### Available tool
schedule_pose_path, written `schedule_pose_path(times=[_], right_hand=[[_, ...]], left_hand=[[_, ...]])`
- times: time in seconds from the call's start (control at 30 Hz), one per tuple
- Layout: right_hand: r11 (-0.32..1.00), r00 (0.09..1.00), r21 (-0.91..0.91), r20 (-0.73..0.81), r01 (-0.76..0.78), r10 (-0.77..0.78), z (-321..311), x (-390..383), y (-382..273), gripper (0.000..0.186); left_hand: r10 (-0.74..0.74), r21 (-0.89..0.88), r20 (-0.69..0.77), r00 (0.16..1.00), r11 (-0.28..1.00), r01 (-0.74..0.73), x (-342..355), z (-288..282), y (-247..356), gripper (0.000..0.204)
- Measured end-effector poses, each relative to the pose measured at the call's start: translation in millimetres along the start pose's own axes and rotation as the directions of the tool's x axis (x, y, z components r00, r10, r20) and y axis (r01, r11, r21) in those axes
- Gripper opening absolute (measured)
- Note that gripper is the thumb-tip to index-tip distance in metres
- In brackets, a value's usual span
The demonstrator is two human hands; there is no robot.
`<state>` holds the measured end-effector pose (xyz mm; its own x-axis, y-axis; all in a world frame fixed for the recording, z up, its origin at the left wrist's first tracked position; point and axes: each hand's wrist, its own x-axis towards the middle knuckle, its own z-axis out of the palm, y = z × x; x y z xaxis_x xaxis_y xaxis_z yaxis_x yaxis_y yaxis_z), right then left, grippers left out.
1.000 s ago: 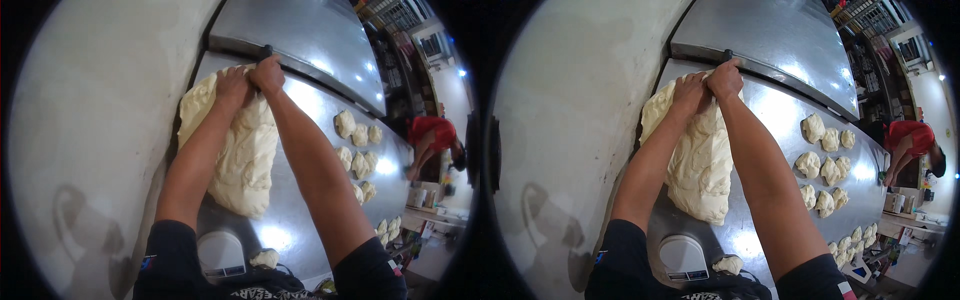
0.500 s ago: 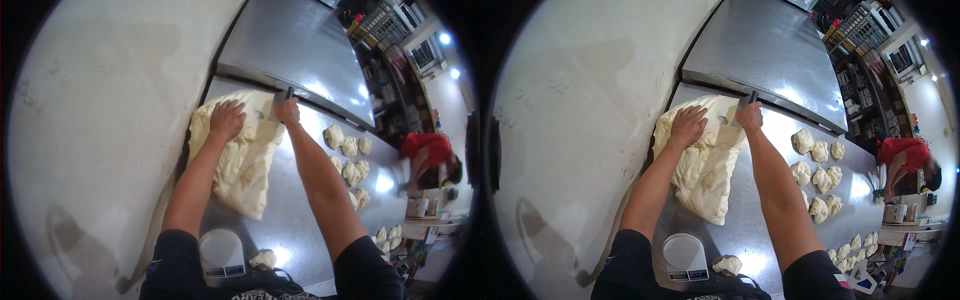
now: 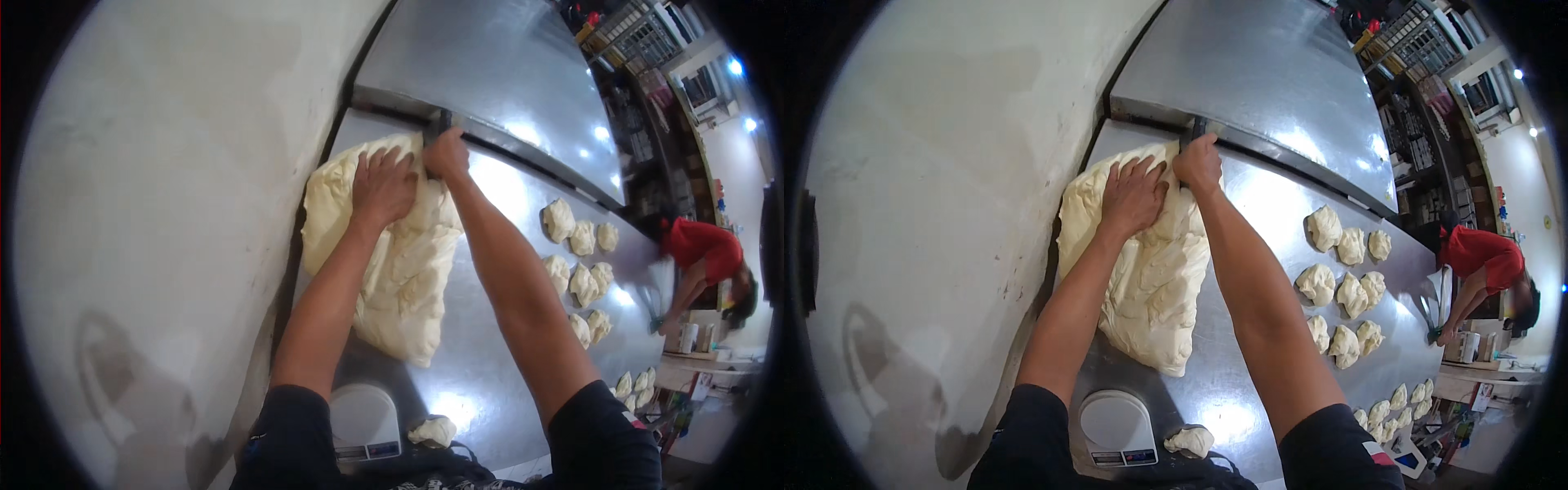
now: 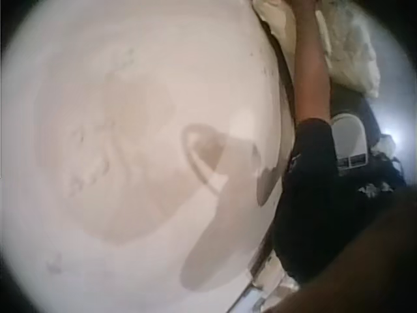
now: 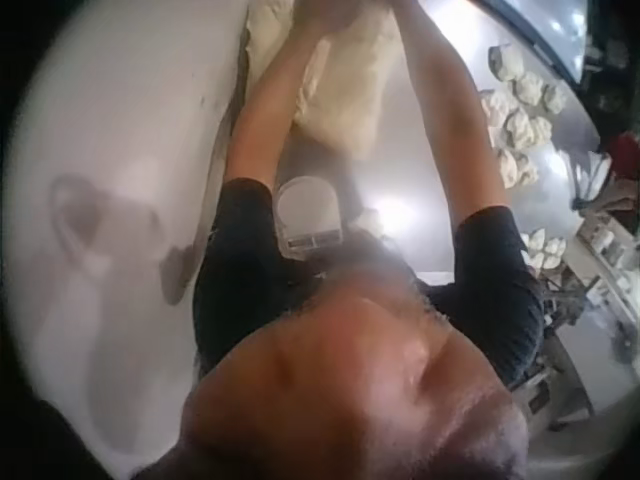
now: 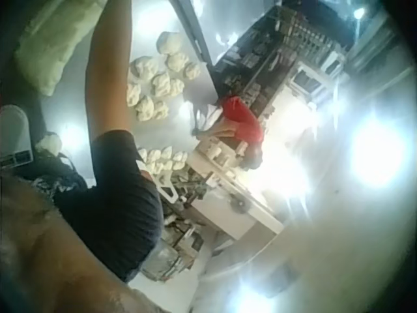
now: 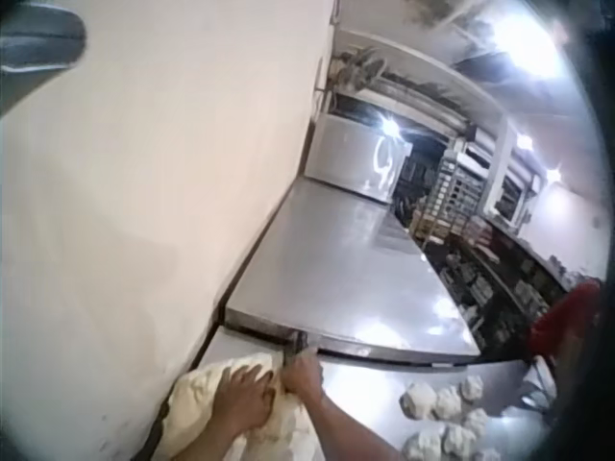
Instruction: The person portions dough by hand and with a bench scraper, weighing each piece on a scale and placing them into piles on a stainless steel table.
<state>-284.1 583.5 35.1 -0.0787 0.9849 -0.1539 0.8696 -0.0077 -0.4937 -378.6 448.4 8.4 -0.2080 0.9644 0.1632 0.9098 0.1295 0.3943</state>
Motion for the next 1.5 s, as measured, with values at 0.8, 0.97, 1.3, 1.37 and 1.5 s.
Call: schedule_pose_path(times=[0.8, 0.97, 1.3, 1.37, 1.5], right_hand=[[0.951, 0.919, 0.223, -0.375, 0.215, -0.12, -119.2, -85.1, 41.5, 0.047], [1.0, 0.998, 0.013, -0.056, 0.013, -0.013, -43.7, -122.3, 27.1, 0.057], [0.998, 0.997, -0.044, -0.061, 0.042, -0.044, -0.1, -116.9, 7.9, 0.059], [0.998, 0.999, -0.059, -0.038, 0.035, -0.037, 5.1, -113.5, 8.6, 0.057], [0.993, 0.992, -0.107, -0.115, 0.039, -0.051, 10.8, -87.9, 45.9, 0.058]], left_hand=[[-0.02, -0.024, -0.072, 0.997, 1.0, 0.018, -48.4, -14.3, -16.3, 0.06], [-0.026, -0.015, -0.024, 0.999, 1.0, 0.025, -40.8, -1.4, -4.8, 0.066], [0.034, 0.036, -0.113, 0.993, 0.999, -0.03, -54.3, -5.1, -5.8, 0.061], [0.021, 0.018, -0.109, 0.994, 1.0, -0.019, -61.4, -7.4, -7.8, 0.059], [0.063, -0.029, -0.112, 0.992, 0.997, -0.067, -67.9, -13.4, -7.7, 0.056]])
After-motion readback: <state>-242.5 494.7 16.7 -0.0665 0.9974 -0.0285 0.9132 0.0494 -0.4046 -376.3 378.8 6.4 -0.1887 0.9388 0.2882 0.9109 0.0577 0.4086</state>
